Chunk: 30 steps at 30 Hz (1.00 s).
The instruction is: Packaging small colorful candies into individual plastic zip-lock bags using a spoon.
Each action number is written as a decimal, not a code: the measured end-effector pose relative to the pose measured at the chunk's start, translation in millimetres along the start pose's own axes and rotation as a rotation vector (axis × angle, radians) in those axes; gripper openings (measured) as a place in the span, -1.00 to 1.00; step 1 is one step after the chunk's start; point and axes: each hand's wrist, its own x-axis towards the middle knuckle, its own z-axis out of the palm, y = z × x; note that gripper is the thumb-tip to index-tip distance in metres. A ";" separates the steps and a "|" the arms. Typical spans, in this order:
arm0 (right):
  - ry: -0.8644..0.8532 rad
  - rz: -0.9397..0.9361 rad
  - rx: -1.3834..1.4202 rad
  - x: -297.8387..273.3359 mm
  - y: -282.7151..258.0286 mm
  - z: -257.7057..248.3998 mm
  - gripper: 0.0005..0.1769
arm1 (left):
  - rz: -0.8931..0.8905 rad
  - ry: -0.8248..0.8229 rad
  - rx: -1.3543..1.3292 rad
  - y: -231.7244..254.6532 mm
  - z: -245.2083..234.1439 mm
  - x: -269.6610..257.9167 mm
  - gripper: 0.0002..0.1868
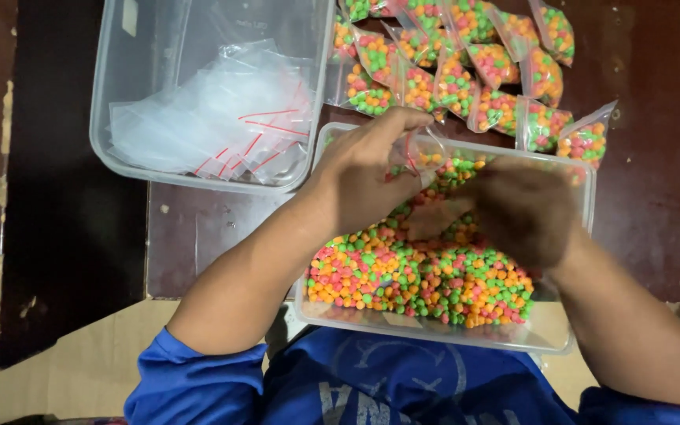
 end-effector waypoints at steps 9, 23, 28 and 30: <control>-0.093 0.116 0.237 16.0 7.5 -9.0 -0.80 | -0.002 -0.001 -0.004 -2.7 6.8 -1.5 -0.40; -0.092 0.554 0.623 3.3 15.9 -5.7 -0.91 | -0.018 0.004 0.025 1.9 2.3 -0.9 -0.38; -0.002 0.463 0.509 4.4 16.8 -10.8 -0.88 | -0.063 -0.003 0.029 4.2 0.2 -1.0 -0.38; 0.008 0.488 0.466 2.8 17.3 -9.5 -0.89 | -0.036 0.012 0.048 4.7 0.6 -2.1 -0.40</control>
